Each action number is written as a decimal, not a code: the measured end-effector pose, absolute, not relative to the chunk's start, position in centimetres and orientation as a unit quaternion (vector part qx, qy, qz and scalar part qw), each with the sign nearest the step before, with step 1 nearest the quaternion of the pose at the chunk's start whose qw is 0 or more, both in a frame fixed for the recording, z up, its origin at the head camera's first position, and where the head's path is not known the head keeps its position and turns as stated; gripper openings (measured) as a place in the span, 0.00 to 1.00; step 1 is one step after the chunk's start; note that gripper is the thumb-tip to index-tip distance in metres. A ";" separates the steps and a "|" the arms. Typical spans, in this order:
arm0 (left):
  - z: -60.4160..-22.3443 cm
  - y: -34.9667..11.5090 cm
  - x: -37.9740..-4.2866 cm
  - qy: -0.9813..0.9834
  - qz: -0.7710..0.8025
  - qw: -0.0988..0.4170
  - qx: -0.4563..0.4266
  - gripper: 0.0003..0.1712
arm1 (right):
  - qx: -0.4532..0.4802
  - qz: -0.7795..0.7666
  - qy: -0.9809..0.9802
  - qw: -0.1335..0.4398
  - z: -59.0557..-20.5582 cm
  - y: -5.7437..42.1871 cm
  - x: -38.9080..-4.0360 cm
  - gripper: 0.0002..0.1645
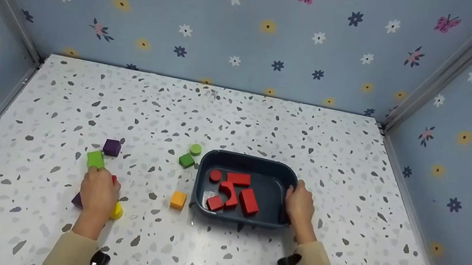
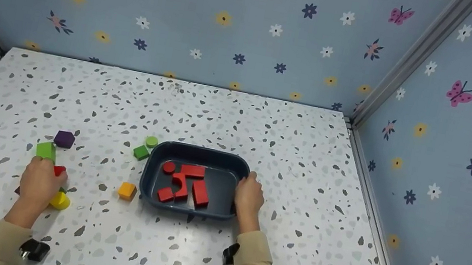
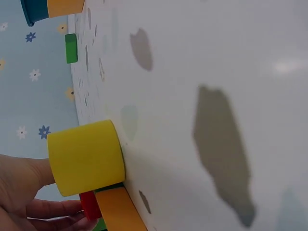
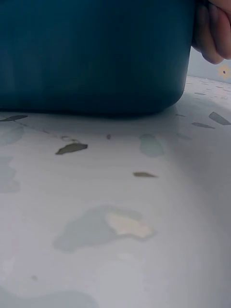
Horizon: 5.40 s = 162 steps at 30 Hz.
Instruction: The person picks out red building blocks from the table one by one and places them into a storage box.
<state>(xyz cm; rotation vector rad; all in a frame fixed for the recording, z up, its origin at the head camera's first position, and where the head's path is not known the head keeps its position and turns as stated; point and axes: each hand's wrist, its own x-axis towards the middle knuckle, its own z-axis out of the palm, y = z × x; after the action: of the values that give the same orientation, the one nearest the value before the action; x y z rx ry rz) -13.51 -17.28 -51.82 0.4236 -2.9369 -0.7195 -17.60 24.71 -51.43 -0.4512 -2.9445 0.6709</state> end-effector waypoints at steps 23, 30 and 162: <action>-49.5 -11.8 -12.4 -0.945 -0.290 0.118 0.094 0.20 | -0.154 0.232 -0.960 0.038 -51.3 24.7 -17.6 0.14; -48.3 -9.8 -12.0 -0.942 -0.309 0.103 0.082 0.20 | -0.146 0.230 -0.961 0.051 -51.3 24.7 -17.5 0.13; -51.9 12.8 -16.9 -0.954 -0.155 0.019 -0.255 0.07 | -0.150 0.245 -0.957 0.029 -51.2 24.5 -17.5 0.16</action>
<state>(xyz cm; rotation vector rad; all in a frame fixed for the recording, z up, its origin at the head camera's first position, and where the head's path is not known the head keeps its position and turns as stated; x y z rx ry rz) -16.85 12.85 -51.91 -0.7925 -2.9620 -0.4808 -17.46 24.48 -51.23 -0.4630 -2.9539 0.7558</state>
